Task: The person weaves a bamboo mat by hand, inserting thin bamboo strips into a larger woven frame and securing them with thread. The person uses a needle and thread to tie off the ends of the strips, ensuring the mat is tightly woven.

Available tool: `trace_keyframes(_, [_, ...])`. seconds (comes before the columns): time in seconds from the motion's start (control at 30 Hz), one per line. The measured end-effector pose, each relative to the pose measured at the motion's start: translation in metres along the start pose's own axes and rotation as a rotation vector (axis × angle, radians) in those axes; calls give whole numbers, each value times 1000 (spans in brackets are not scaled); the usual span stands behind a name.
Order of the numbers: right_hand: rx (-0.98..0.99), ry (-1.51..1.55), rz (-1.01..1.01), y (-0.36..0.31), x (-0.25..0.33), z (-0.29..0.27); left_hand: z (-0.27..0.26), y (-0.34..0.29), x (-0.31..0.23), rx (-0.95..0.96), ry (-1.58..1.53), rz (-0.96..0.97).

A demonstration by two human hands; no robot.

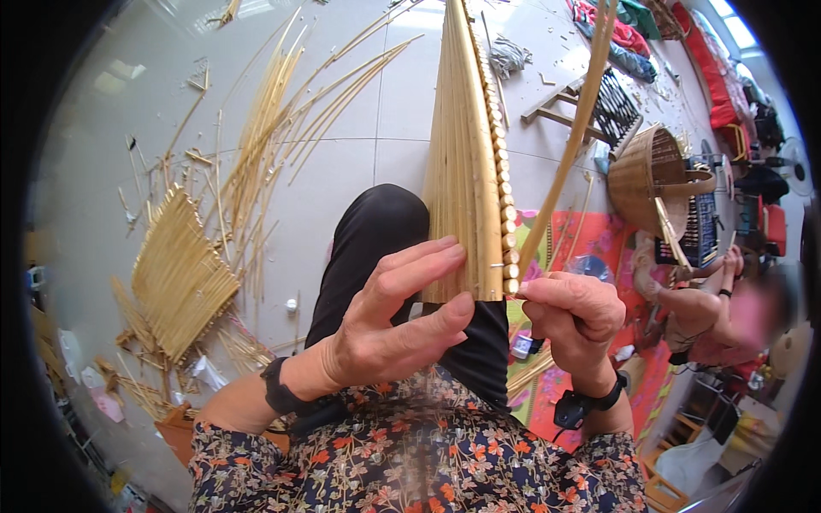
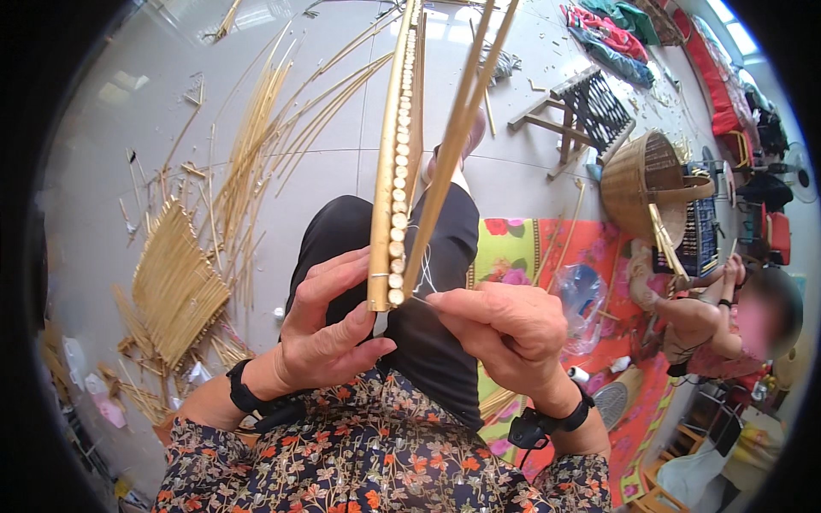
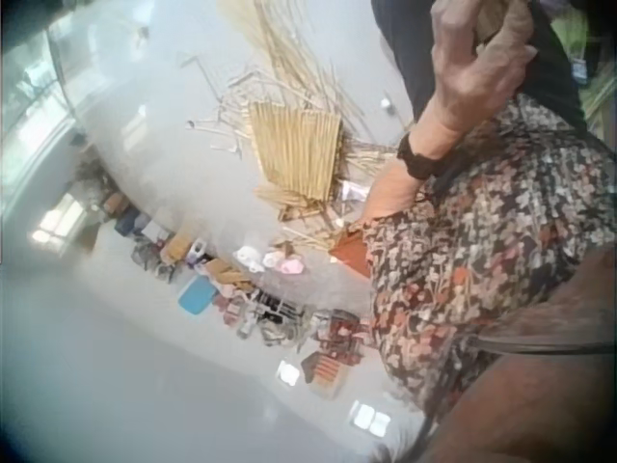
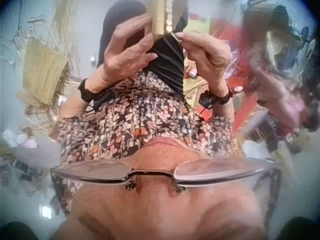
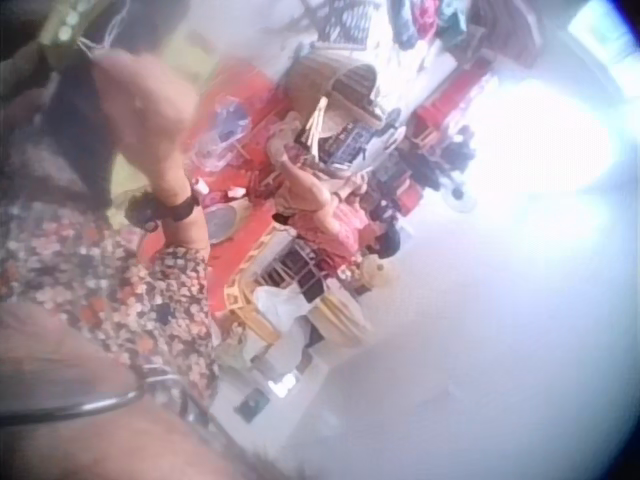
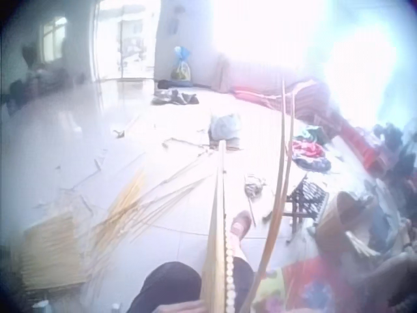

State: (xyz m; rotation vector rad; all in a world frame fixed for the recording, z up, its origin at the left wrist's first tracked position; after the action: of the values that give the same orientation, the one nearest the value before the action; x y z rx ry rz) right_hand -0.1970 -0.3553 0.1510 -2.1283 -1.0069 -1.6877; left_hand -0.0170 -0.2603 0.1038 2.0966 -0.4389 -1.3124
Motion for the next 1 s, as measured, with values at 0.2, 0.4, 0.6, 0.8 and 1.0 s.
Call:
trace_keyframes(0.2, [-22,71,91,-3,-6,0,2,1,4,-113,-33,-33])
trace_keyframes(0.4, [-49,31,25,-3,-4,3,-3,-2,9,-58,-52,-10])
trace_keyframes(0.6, [-101,64,69,-8,5,4,-2,9,5,-139,-44,-49])
trace_keyframes(0.8, [-72,-16,24,-4,6,2,2,11,5,-150,-2,-27])
trace_keyframes(1.0, [-117,36,129,-5,-5,-2,3,14,3,-132,16,-38])
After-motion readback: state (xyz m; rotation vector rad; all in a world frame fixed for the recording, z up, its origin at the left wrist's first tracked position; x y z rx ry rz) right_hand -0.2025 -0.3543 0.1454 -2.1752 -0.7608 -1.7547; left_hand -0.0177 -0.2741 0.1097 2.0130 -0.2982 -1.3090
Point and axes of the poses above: each hand's wrist, its own y-axis towards the middle knuckle, its own z-axis out of the palm, x = y × z, the point moved 7 cm from there along y, towards the middle knuckle, and after that the axes turned 7 degrees about y, right-handed, at the moved point
